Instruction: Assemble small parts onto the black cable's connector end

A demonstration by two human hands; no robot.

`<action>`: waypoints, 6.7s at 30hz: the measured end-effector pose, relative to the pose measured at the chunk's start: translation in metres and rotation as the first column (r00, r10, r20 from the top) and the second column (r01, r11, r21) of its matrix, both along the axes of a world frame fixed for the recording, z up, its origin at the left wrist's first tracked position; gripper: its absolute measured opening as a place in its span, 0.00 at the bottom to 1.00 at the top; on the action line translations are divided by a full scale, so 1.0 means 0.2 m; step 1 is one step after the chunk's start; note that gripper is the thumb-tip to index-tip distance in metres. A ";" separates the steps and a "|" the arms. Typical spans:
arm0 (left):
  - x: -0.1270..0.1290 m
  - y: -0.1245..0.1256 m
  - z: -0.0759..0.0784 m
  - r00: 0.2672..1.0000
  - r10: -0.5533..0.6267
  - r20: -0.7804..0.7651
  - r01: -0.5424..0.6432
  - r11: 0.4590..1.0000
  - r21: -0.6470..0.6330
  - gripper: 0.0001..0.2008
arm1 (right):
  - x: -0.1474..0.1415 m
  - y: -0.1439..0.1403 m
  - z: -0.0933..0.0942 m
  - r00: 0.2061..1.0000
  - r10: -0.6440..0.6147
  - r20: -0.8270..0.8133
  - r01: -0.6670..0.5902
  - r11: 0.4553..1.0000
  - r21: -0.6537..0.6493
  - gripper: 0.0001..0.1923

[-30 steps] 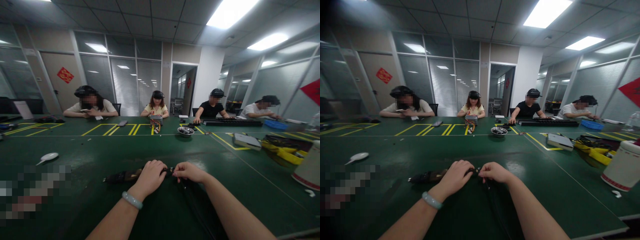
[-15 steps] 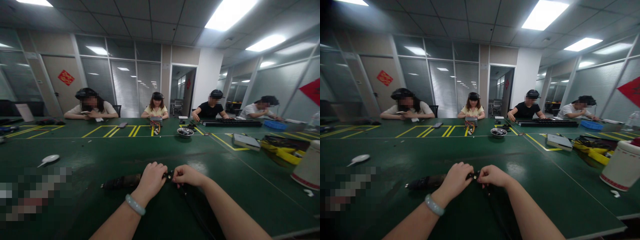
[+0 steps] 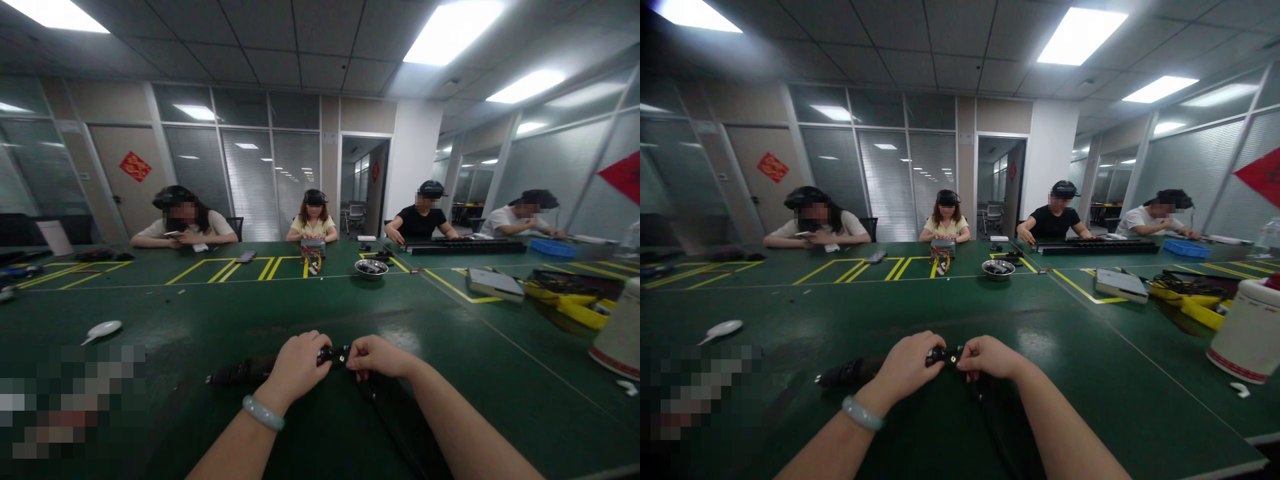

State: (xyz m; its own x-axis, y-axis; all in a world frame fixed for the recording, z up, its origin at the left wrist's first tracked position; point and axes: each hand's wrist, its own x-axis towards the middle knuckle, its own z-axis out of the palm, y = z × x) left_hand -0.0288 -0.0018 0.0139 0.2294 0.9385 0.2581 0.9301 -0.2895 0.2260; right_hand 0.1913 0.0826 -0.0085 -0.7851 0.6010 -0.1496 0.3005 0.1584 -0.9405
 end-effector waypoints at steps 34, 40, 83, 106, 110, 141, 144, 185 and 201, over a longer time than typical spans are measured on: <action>0.09 -0.05 0.03 0.998 -0.058 -0.010 0.058 0.996 0.067 0.08 | 0.00 0.02 -0.06 0.984 -0.122 0.126 0.105 0.985 0.138 0.08; 0.11 -0.07 0.04 0.999 -0.047 -0.007 0.048 0.995 0.091 0.08 | 0.00 -0.02 -0.05 0.977 -0.188 0.100 0.167 0.968 0.186 0.07; 0.09 -0.06 0.03 0.992 -0.066 0.105 0.071 0.996 -0.050 0.08 | 0.03 -0.02 -0.07 0.969 -0.210 0.129 0.119 0.858 0.500 0.05; 0.08 -0.02 -0.02 0.994 -0.079 0.074 0.080 0.997 -0.019 0.10 | -0.03 -0.04 -0.06 0.945 -0.312 0.100 0.197 0.785 0.588 0.04; 0.07 0.00 0.00 0.995 -0.092 0.027 0.092 0.996 -0.014 0.11 | 0.01 -0.02 -0.07 0.960 -0.261 0.101 0.177 0.845 0.504 0.06; -0.01 0.04 -0.02 0.999 -0.037 0.038 0.034 0.996 0.077 0.13 | -0.08 -0.07 -0.02 0.927 -0.192 -0.323 0.167 0.981 -0.103 0.19; -0.01 0.04 -0.02 0.999 -0.037 0.028 0.035 0.997 0.075 0.12 | -0.10 -0.07 -0.05 0.917 -0.207 -0.340 0.177 0.977 -0.117 0.21; 0.05 0.01 -0.01 0.997 0.014 0.080 -0.020 0.997 0.073 0.11 | -0.13 -0.11 -0.01 0.912 -0.401 -0.089 0.375 0.724 0.580 0.06; 0.04 0.01 -0.03 0.998 -0.033 0.047 0.030 0.998 0.056 0.15 | -0.08 -0.03 -0.08 0.923 -0.382 0.034 0.326 0.828 0.457 0.07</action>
